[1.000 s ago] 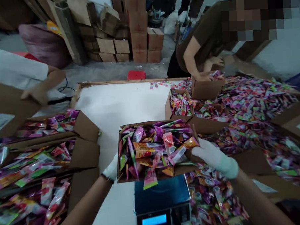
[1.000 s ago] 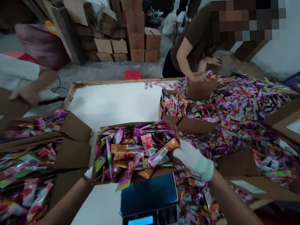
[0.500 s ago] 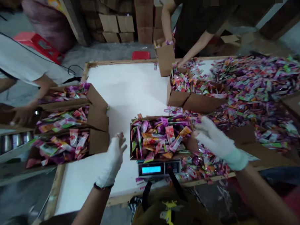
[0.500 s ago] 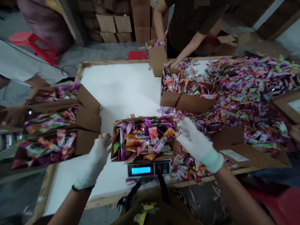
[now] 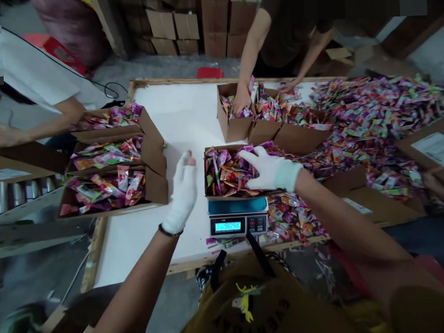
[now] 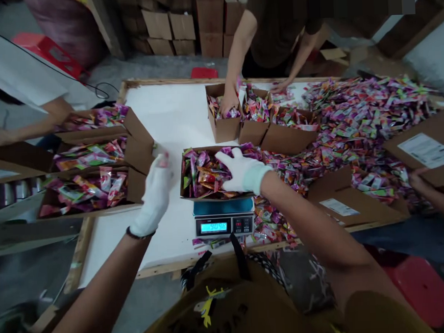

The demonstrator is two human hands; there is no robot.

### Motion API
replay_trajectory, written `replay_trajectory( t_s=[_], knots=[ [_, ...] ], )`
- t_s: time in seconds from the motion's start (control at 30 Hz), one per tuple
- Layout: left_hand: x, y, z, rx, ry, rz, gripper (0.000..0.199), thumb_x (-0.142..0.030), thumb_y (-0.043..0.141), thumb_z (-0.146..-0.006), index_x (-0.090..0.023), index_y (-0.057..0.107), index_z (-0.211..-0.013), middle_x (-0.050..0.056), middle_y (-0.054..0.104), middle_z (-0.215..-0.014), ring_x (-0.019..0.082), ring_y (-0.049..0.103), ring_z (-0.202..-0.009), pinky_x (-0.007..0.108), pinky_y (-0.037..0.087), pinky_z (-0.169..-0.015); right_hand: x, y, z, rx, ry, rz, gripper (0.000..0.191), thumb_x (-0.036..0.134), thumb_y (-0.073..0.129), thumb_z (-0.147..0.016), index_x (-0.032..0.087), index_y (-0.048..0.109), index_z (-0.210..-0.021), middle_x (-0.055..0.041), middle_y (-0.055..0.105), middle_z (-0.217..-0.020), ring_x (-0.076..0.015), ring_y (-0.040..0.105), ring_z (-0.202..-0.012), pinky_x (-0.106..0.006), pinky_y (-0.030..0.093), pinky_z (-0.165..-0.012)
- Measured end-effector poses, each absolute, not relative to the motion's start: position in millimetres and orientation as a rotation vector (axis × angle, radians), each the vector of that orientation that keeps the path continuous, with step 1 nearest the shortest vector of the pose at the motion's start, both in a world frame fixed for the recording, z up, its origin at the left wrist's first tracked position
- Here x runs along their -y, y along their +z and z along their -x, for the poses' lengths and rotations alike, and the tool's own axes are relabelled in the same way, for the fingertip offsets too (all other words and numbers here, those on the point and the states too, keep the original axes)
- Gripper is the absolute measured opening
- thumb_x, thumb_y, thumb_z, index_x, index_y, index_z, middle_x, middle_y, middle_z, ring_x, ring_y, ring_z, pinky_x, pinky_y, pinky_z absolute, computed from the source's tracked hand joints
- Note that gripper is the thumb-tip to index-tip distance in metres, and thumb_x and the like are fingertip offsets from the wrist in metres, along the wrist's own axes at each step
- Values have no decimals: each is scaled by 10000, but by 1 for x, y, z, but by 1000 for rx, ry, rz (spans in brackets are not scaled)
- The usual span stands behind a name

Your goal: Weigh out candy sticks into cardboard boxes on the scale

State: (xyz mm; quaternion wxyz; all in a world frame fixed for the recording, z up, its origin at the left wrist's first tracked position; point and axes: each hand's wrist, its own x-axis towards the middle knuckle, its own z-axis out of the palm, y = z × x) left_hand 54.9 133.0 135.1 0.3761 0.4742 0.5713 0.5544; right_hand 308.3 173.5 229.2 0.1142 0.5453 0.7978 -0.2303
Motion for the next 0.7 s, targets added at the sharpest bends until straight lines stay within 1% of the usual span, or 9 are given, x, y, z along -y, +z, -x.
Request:
replay_trajectory(
  t_s=[0.07,0.1,0.23,0.3,0.4,0.47,0.57,0.63,0.7],
  knots=[
    [-141,143,-71,-1408,1315,-1513,673,-615,502,-1040,-200,524,-1569,142,468,-1687,283,361,-1601,455,210,-1350,-179,211,-290,-2319,-634,-1572,1017,416,797,-786,290,357,-1694,-278,217,-1700,-487,689,-1207,-589,553,-994],
    [-144,146,-77,-1374,1246,-1674,693,-612,488,-1043,-178,510,-1583,154,450,-1698,297,334,-1614,465,200,-1352,-180,202,-284,-2338,-609,-1582,958,398,790,-794,279,411,-1665,-283,252,-1667,-487,688,-1196,-593,549,-982],
    [-141,152,-88,-1436,977,-2064,733,-594,426,-1055,-102,486,-1595,222,443,-1686,416,250,-1630,661,184,-1312,-179,178,-286,-2487,-594,-1648,577,358,710,-862,215,658,-1419,-197,500,-1378,-377,698,-1099,-494,566,-943],
    [-137,151,-88,-1515,947,-2072,719,-580,396,-1065,-108,482,-1600,228,451,-1679,433,244,-1629,697,199,-1289,-178,176,-300,-2568,-649,-1683,498,328,726,-837,195,713,-1316,-158,554,-1269,-339,693,-1065,-452,577,-941],
    [-135,145,-85,-1511,1016,-2031,712,-571,377,-1072,-120,467,-1615,231,449,-1678,409,286,-1619,669,227,-1293,-178,184,-327,-2726,-736,-1811,439,309,746,-803,160,729,-1216,-150,604,-1228,-329,663,-1139,-452,550,-1051],
    [-138,140,-85,-1487,1071,-1999,716,-576,382,-1070,-123,469,-1618,234,446,-1680,399,305,-1613,653,241,-1298,-178,195,-346,-2831,-806,-1907,403,348,720,-830,165,706,-1188,-138,652,-1209,-298,663,-1137,-442,549,-1067],
    [-141,137,-86,-1456,1146,-1917,717,-595,403,-1063,-133,502,-1602,227,452,-1677,375,316,-1615,614,243,-1317,-171,220,-378,-2942,-1180,-2169,320,430,759,-806,204,697,-1023,-78,736,-1011,-253,703,-925,-442,610,-929],
    [-139,139,-86,-1402,1200,-1824,722,-606,395,-1067,-139,497,-1608,215,438,-1691,334,333,-1614,556,232,-1337,-161,239,-406,-2907,-1416,-2444,298,426,854,-710,227,694,-863,-39,739,-868,-238,700,-795,-449,624,-849],
    [-134,144,-81,-1357,1268,-1694,717,-610,368,-1078,-161,473,-1628,186,415,-1713,281,344,-1614,491,207,-1354,-148,254,-440,-2810,-1396,-2716,302,399,915,-638,243,716,-803,-31,744,-836,-239,698,-751,-461,626,-814]
  ],
)
